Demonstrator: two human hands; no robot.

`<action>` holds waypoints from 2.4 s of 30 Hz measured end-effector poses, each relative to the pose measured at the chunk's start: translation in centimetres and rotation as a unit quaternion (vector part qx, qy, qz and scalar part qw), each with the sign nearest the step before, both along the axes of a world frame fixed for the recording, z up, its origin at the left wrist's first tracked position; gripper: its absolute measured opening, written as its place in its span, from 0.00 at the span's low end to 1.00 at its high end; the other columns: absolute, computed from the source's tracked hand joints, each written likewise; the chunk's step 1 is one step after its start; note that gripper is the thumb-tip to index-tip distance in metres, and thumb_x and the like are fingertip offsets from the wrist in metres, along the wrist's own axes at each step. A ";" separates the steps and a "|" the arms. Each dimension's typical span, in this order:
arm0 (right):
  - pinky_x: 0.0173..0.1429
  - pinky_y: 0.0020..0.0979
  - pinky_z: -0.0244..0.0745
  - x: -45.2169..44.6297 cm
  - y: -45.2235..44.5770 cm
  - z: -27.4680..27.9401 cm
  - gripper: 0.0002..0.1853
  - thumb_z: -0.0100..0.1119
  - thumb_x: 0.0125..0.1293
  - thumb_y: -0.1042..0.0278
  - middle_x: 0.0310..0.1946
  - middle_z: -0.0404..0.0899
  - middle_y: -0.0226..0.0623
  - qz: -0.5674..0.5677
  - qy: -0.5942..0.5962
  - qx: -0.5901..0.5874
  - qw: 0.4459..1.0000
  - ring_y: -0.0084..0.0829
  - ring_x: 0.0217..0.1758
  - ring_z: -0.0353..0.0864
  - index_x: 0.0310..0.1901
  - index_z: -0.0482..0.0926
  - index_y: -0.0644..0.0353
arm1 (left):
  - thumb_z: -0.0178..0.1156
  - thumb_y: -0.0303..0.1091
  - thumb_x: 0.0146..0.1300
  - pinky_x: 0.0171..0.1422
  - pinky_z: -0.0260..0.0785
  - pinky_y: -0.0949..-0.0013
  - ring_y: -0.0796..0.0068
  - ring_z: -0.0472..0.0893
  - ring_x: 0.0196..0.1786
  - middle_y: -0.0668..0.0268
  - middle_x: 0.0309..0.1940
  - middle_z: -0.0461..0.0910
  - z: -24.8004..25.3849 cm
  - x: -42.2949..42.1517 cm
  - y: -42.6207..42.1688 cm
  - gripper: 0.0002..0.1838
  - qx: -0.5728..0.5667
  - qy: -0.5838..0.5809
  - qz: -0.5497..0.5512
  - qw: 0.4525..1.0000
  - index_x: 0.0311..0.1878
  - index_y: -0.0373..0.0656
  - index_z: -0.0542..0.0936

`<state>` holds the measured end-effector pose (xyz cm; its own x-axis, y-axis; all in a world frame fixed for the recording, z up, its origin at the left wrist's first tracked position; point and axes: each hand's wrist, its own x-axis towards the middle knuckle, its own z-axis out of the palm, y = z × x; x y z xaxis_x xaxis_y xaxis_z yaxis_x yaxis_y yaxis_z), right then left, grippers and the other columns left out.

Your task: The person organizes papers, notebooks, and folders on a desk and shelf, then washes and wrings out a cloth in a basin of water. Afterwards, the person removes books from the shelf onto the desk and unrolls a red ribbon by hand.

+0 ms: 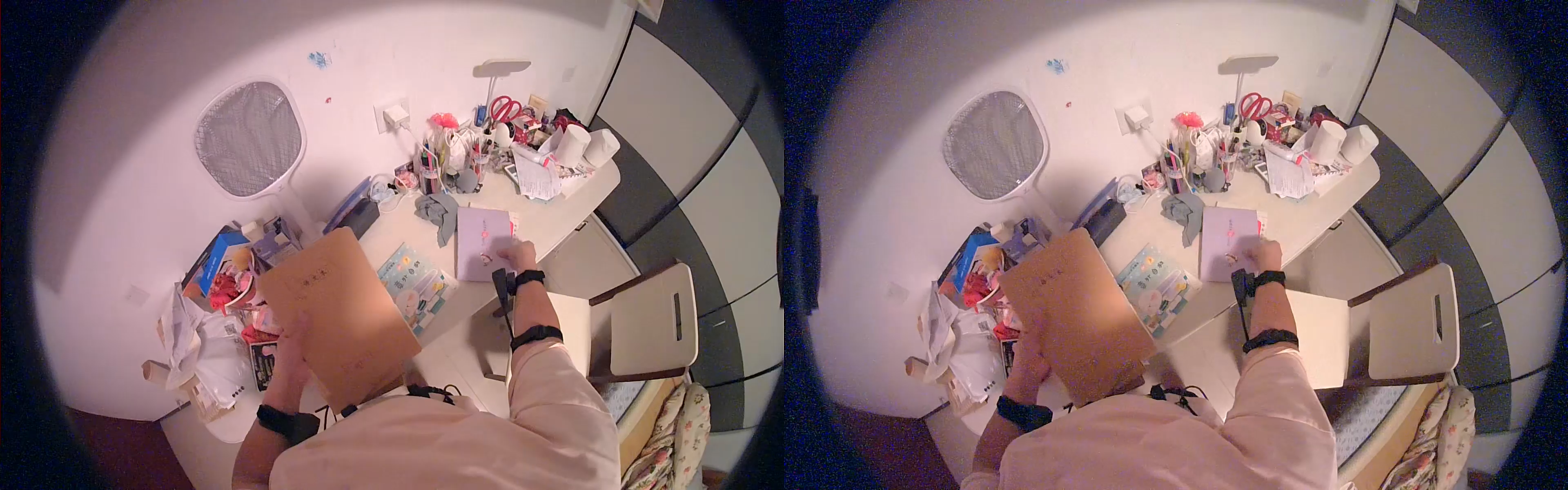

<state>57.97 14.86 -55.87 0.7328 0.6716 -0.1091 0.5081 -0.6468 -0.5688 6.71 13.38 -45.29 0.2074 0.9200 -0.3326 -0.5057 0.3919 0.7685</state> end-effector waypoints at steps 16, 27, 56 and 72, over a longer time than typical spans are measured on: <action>0.35 0.28 0.75 -9.0 -6.5 16.8 0.15 0.59 0.58 0.69 0.35 0.80 0.37 0.111 0.415 0.333 0.839 0.25 0.32 0.79 0.44 0.72 0.67 | 0.56 0.29 0.56 0.58 0.66 0.59 0.59 0.75 0.52 0.58 0.49 0.76 -2.0 -4.1 1.8 0.20 0.403 0.526 -0.098 0.743 0.54 0.37 0.72; 0.40 0.23 0.71 -28.0 -0.4 12.8 0.08 0.53 0.65 0.69 0.35 0.77 0.31 0.325 0.440 0.215 0.809 0.20 0.35 0.74 0.43 0.72 0.62 | 0.57 0.34 0.56 0.54 0.66 0.61 0.55 0.76 0.46 0.53 0.43 0.75 -2.3 -4.1 1.4 0.23 0.411 0.596 -0.033 0.689 0.55 0.36 0.69; 0.58 0.33 0.67 -40.7 2.1 23.8 0.37 0.71 0.45 0.72 0.53 0.70 0.44 0.590 0.324 0.319 0.667 0.33 0.55 0.71 0.57 0.62 0.64 | 0.67 0.36 0.50 0.43 0.72 0.70 0.76 0.81 0.39 0.58 0.37 0.82 14.6 -11.9 -6.0 0.21 0.381 0.398 0.148 0.821 0.47 0.37 0.77; 0.57 0.30 0.67 -52.8 -7.9 48.5 0.33 0.62 0.57 0.50 0.51 0.71 0.37 0.526 0.282 0.634 0.491 0.31 0.55 0.71 0.57 0.64 0.64 | 0.56 0.31 0.43 0.52 0.69 0.62 0.57 0.75 0.49 0.56 0.43 0.76 42.5 -9.0 -9.2 0.19 0.704 0.447 0.501 0.232 0.42 0.38 0.76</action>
<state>5.13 7.00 -7.38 0.0004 0.4353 0.9003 -0.2880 0.8622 -0.4168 -2.29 4.20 -2.81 0.0822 -0.3147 0.9456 0.8066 -0.5363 -0.2486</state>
